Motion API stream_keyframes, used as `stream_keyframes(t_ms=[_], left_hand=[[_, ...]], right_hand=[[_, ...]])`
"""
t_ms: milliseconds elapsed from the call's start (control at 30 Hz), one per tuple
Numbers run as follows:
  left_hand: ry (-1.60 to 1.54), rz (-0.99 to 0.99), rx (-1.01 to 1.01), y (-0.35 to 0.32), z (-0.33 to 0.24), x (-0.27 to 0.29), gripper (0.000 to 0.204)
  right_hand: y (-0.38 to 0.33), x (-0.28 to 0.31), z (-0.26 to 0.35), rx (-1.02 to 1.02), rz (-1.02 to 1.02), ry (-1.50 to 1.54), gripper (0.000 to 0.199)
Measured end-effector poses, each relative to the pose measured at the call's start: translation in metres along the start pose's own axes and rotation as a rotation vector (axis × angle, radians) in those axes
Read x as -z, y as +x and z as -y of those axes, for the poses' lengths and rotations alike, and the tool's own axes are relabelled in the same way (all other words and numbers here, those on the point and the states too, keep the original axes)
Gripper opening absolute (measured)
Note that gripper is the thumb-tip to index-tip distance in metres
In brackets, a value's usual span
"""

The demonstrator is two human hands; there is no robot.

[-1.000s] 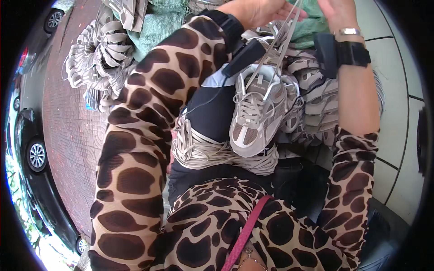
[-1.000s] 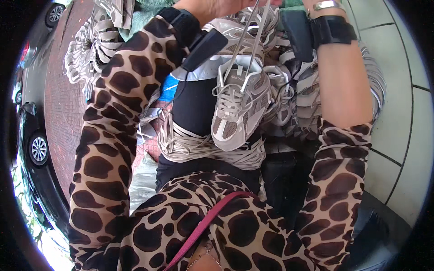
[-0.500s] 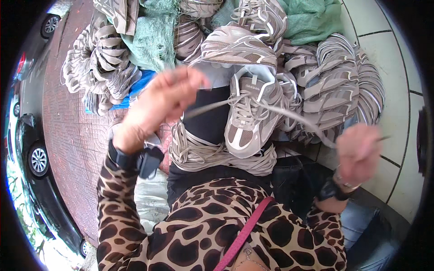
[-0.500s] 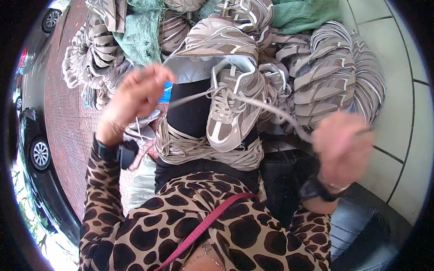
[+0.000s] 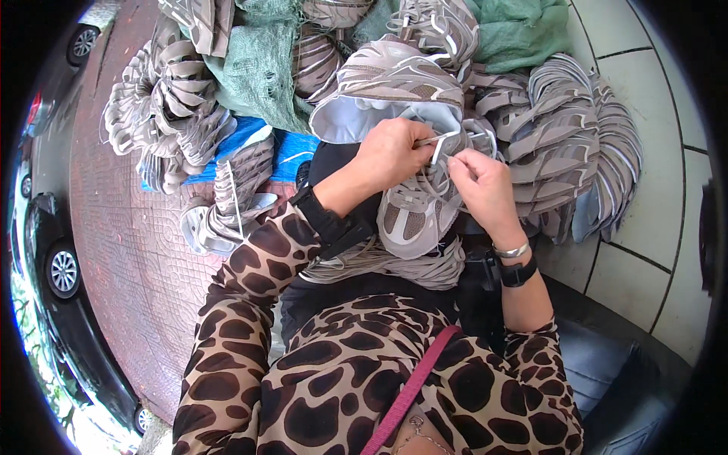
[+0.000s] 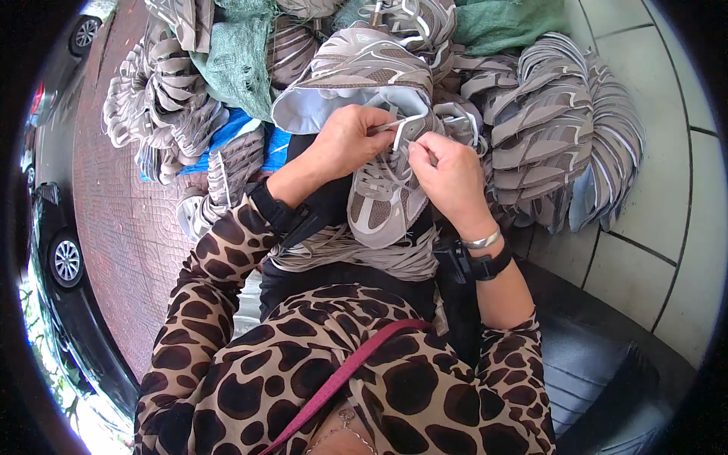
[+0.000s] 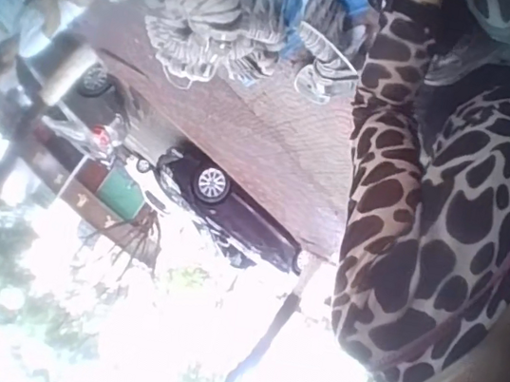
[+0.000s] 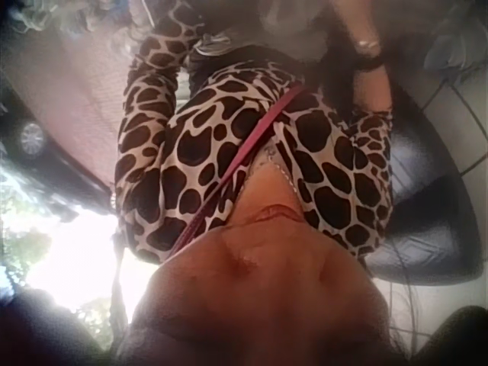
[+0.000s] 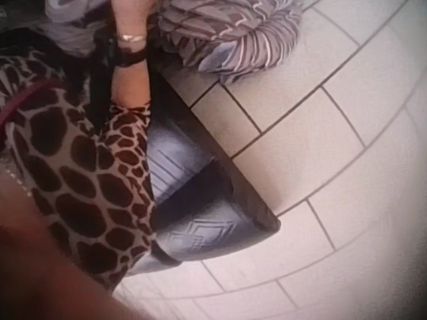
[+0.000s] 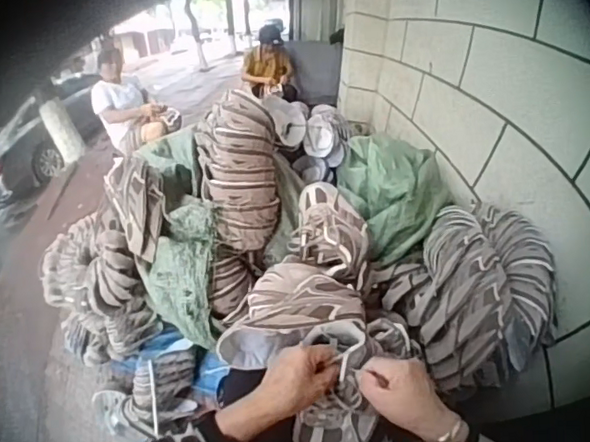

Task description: The person is sitting and lacing a beige Reebok sneaker. They repeatedly thread the laces through the eyelets, pull them tight, and adjust the fit. The task is performed on a single shoe placed on their knee, surrounded by stacks of similar shoes.

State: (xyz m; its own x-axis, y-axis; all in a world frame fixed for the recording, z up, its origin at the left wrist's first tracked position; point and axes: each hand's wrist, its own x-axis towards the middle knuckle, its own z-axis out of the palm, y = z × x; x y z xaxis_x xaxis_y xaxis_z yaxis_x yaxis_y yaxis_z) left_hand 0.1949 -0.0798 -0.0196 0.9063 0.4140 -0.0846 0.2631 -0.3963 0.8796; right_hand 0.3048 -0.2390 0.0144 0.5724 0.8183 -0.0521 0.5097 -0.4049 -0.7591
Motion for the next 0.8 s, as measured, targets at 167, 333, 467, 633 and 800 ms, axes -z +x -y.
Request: stream_keyframes(t_ms=[167,333,467,633,800], left_hand=[[-0.079,0.106,-0.057,0.005,0.004,0.007,0.022],[-0.004,0.105,-0.111,0.005,0.003,0.009,0.028],[0.045,0.100,-0.099,0.004,-0.002,0.009,0.029],[0.045,0.086,-0.118,0.004,0.001,0.007,0.031],[-0.159,0.170,-0.133,0.006,0.011,0.008,0.029]], right_hand=[[0.004,0.003,0.010,0.031,0.043,-0.161,0.019],[0.010,0.008,0.015,0.038,0.122,-0.299,0.023],[0.015,0.015,0.015,-0.030,0.146,-0.140,0.026],[0.007,0.005,0.016,-0.025,0.029,-0.184,0.024],[0.000,-0.023,0.014,0.111,-0.136,-0.491,0.020]])
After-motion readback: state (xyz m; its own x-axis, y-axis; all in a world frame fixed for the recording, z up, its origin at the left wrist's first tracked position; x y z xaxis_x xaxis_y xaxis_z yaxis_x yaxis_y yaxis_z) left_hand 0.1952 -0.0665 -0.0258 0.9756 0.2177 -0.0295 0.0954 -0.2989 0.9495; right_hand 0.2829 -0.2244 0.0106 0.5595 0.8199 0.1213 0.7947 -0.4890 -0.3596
